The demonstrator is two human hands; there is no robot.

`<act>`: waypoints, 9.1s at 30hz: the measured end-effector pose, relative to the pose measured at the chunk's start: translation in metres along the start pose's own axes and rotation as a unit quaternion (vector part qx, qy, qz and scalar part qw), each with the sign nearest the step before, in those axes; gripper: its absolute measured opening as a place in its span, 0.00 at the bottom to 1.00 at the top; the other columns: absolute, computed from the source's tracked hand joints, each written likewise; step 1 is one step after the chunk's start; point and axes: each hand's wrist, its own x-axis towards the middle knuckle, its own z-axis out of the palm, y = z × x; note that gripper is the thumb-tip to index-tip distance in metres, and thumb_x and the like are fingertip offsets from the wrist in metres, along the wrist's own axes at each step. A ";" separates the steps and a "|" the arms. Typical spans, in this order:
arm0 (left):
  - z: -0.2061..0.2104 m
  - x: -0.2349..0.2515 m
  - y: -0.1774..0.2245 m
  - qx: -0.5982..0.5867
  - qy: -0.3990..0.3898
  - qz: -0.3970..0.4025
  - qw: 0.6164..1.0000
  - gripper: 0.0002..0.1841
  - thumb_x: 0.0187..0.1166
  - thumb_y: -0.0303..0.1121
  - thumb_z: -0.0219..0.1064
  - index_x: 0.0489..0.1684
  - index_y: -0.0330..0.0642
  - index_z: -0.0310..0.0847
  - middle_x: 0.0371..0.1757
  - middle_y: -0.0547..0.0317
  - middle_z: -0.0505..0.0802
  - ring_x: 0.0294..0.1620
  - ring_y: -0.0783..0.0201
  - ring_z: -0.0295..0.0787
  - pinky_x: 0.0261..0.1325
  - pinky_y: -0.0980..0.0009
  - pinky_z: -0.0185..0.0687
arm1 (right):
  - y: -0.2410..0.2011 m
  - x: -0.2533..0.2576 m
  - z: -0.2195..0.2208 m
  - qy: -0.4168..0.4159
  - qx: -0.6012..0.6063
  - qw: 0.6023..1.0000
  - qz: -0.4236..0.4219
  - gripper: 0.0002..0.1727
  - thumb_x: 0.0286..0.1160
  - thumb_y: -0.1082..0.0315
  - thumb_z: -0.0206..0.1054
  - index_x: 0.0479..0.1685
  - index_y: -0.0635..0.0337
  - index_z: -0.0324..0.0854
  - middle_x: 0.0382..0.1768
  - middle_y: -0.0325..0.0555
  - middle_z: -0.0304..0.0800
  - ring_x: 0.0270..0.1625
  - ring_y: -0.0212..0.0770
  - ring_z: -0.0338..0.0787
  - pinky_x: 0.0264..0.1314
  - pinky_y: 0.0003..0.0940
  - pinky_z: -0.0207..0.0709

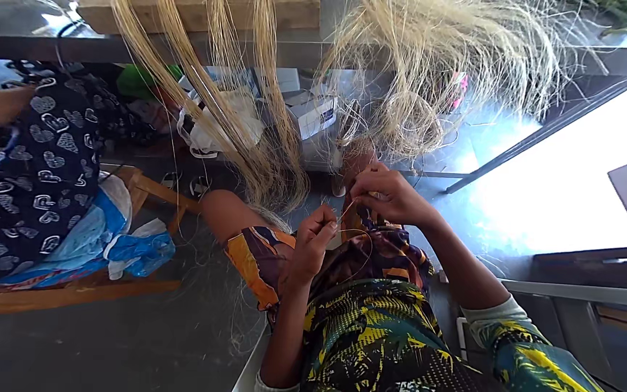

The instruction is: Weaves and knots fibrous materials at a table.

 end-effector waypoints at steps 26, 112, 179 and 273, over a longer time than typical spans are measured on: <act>-0.004 0.004 0.003 -0.086 0.122 -0.032 0.988 0.14 0.83 0.24 0.51 0.30 0.47 0.81 0.21 0.72 0.80 0.22 0.80 0.71 0.31 0.83 0.68 | 0.028 -0.119 -0.026 0.608 0.548 0.563 0.118 0.32 0.96 0.52 0.37 0.20 0.49 0.76 0.12 0.29 0.73 0.18 0.27 0.76 0.36 0.24 0.78; -0.086 0.019 0.029 0.080 0.500 0.206 0.837 0.24 0.95 0.34 0.41 0.17 0.54 0.62 0.06 0.75 0.61 0.04 0.76 0.58 0.10 0.79 0.62 | 0.005 -0.083 0.002 0.319 -0.162 0.921 0.154 0.12 0.86 0.70 0.53 0.37 0.68 0.78 0.17 0.38 0.71 0.17 0.25 0.71 0.22 0.20 0.69; -0.074 0.069 0.007 0.633 -0.011 0.067 0.771 0.21 0.85 0.47 0.62 0.44 0.36 0.91 0.41 0.44 0.91 0.37 0.44 0.90 0.39 0.40 0.84 | 0.038 -0.159 -0.034 0.135 -0.071 0.931 0.332 0.26 0.80 0.52 0.67 0.14 0.59 0.75 0.13 0.31 0.68 0.19 0.22 0.65 0.26 0.23 0.59; -0.027 0.129 -0.186 -0.061 0.240 -0.120 0.961 0.20 0.92 0.41 0.48 0.20 0.57 0.65 0.13 0.76 0.66 0.13 0.76 0.61 0.23 0.79 0.65 | 0.202 -0.117 0.041 0.278 0.003 0.791 0.544 0.22 0.85 0.63 0.61 0.21 0.66 0.76 0.19 0.47 0.72 0.27 0.45 0.73 0.37 0.52 0.68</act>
